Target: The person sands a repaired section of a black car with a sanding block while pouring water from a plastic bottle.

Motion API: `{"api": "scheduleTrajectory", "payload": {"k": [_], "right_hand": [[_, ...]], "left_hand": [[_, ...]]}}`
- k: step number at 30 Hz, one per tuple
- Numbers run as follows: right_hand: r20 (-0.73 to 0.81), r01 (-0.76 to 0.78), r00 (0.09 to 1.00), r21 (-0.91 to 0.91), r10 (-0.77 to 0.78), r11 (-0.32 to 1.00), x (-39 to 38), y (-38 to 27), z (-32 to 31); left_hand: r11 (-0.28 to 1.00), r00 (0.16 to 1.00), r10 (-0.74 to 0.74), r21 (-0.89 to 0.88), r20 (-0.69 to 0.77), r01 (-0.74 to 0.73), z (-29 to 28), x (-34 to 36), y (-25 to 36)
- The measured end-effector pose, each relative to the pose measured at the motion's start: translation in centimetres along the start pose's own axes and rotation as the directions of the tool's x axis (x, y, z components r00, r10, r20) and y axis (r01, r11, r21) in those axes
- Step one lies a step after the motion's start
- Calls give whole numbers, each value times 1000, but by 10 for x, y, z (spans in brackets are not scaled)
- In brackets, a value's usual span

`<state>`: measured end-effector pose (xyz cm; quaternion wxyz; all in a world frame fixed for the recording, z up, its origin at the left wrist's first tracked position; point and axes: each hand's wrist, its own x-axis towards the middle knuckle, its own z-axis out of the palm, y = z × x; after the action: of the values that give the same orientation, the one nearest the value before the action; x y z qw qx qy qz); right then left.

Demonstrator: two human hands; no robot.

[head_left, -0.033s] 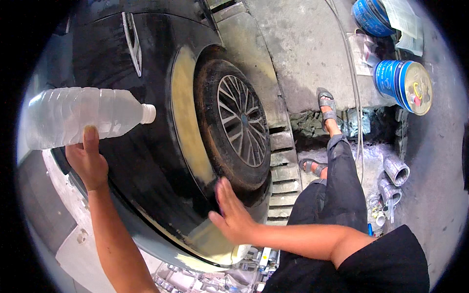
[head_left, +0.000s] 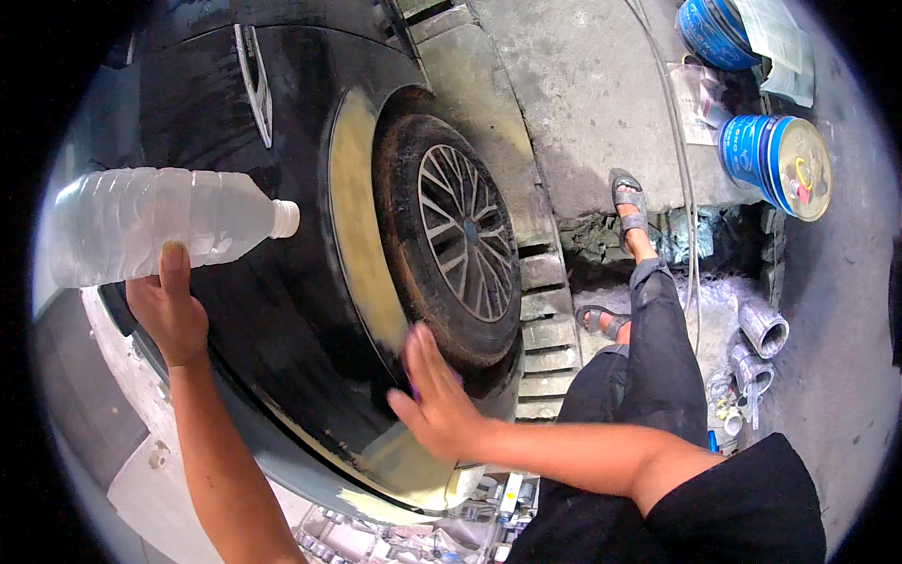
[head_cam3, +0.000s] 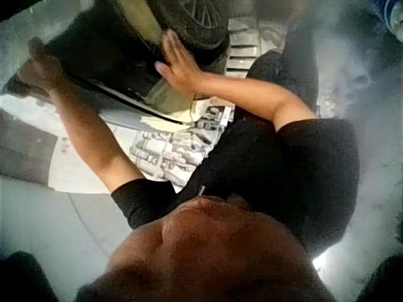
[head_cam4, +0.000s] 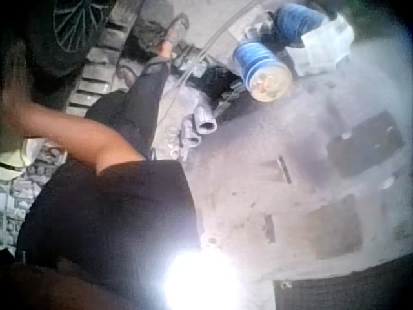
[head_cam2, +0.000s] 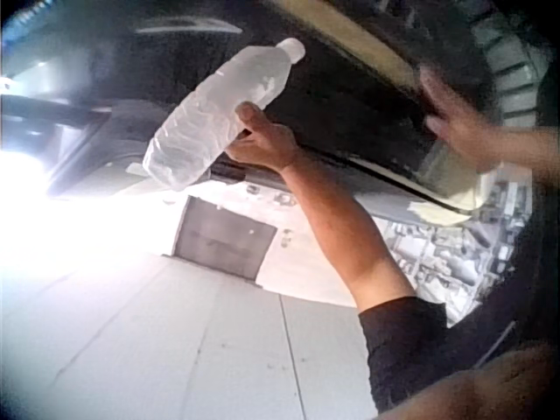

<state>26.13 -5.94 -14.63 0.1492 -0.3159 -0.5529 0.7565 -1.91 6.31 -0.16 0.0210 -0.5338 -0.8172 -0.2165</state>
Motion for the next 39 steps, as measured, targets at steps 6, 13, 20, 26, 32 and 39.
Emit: {"api": "scheduleTrajectory", "payload": {"k": [6, 13, 20, 26, 32, 39], "right_hand": [[-186, 204, 960, -44, -209, 978, 64, -17, 4], [-68, 246, 965, -84, -251, 966, -16, 10, 20], [-248, 248, 932, -101, -266, 963, 222, -11, -32], [-221, 135, 959, -197, -178, 971, 370, -9, -98], [-115, 494, 859, -64, -498, 867, 211, -22, -38], [-329, 292, 892, -108, -311, 950, 377, 8, -95]], "left_hand": [[999, 998, -28, -25, 54, 29, -13, 1, -2], [996, 994, -35, -75, 108, 43, -18, 1, -12], [999, 995, -19, 28, 103, 16, -33, -16, -19], [985, 996, -87, -150, 17, 89, -2, -21, 8], [996, 993, -58, -55, 99, 64, -29, -27, 6], [998, 995, -27, 62, 100, 21, -6, -3, 22]]}}
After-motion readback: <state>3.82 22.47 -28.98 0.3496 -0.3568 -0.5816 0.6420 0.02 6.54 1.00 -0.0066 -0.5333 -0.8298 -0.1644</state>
